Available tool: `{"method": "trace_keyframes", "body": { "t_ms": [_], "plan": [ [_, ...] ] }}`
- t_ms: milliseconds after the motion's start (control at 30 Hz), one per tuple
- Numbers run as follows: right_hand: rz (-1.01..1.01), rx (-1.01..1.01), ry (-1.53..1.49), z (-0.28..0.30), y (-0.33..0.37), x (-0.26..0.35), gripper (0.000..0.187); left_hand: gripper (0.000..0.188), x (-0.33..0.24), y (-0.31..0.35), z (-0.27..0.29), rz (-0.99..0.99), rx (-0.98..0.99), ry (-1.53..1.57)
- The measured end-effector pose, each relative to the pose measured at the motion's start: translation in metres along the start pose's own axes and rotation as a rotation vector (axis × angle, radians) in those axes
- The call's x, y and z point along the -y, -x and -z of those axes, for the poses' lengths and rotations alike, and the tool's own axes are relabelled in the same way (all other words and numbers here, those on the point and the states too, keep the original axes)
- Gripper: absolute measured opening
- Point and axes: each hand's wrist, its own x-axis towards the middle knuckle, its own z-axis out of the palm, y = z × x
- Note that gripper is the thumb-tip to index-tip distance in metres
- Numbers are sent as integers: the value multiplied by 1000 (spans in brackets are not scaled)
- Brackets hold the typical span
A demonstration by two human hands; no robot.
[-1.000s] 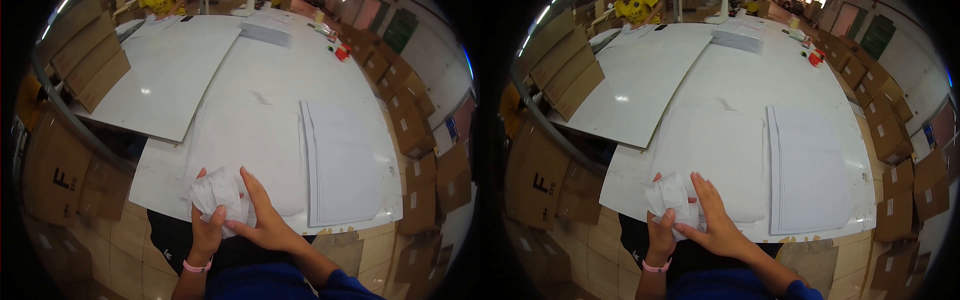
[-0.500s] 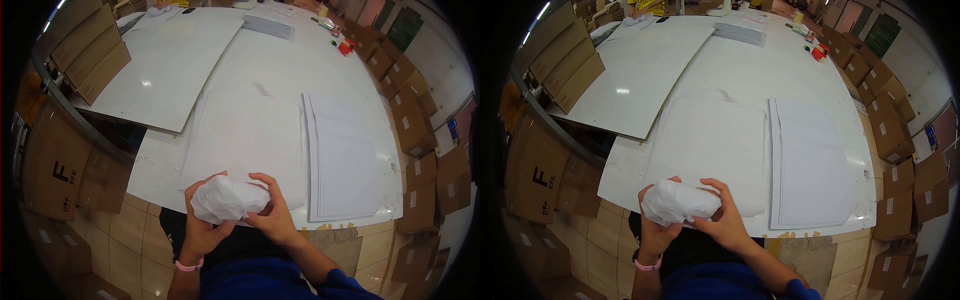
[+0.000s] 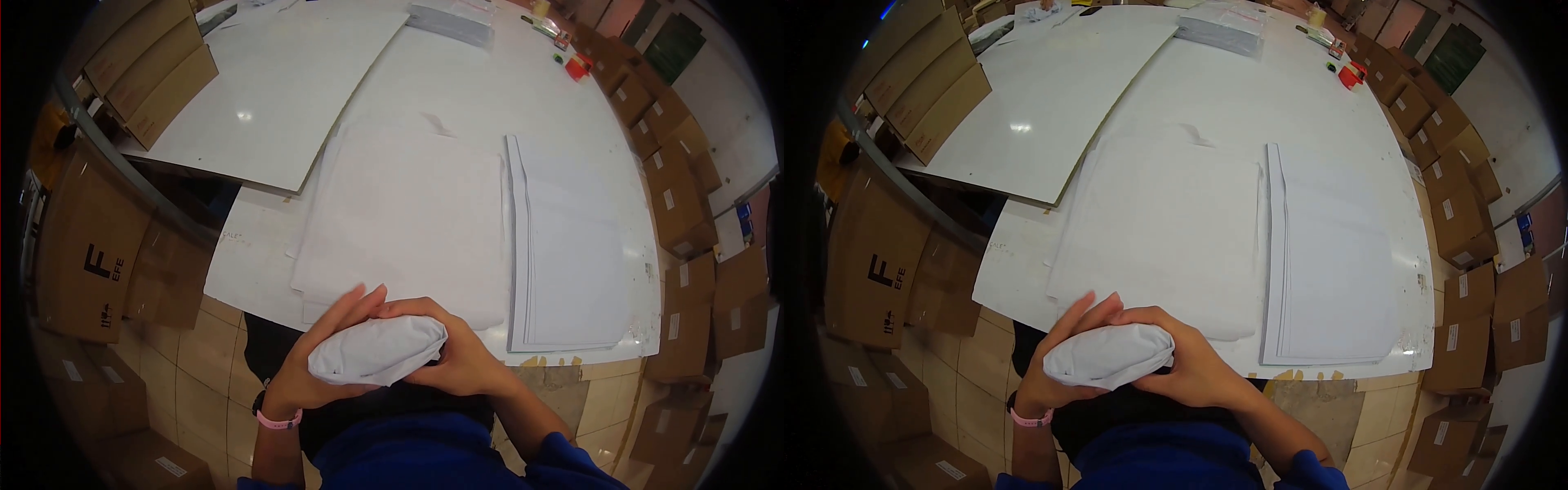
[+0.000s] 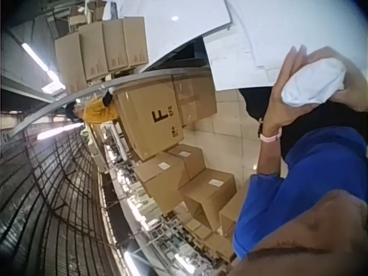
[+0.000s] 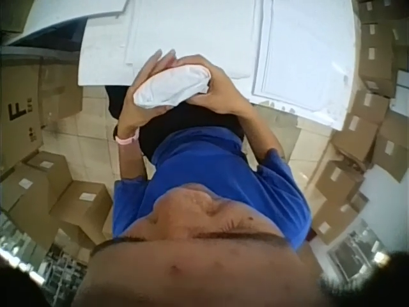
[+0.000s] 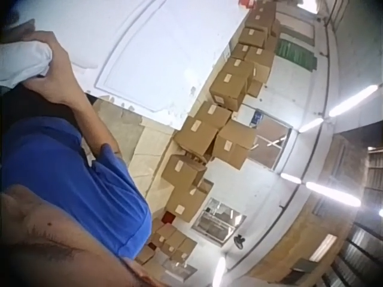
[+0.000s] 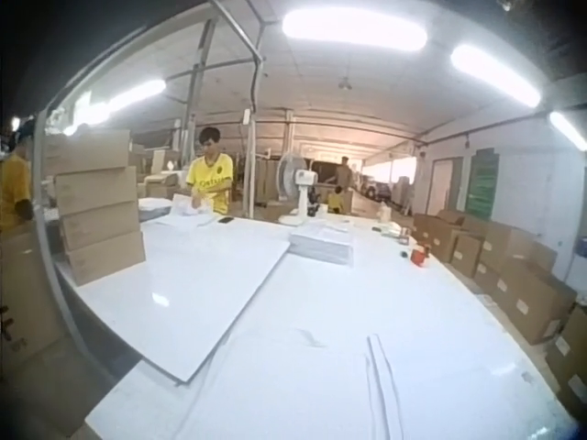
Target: The person is taking sheets of white paper from a stack and wrapping soft items, then placing them into a collection area.
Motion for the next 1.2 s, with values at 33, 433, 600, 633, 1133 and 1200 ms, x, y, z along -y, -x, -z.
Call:
{"method": "trace_keyframes", "body": {
  "t_ms": [33,433,600,633,1133,1200],
  "plan": [
    [-29,-25,22,-1,1,1,75,124,-2,1,-3,3,-1,-1],
    [63,-397,211,-45,-15,-26,58,70,46,0,-52,-240,-536,-268],
    [-63,-291,208,-31,-11,-9,57,58,40,3,-34,-326,-362,-159],
    [-57,-259,200,-26,-11,-6,57,56,44,7,-27,-304,-315,-150],
    [402,-471,187,-77,6,-47,52,57,48,2,-58,-535,-445,-454],
    [307,-451,186,-72,12,-53,55,68,52,3,-58,-549,-424,-426]
  ]
}}
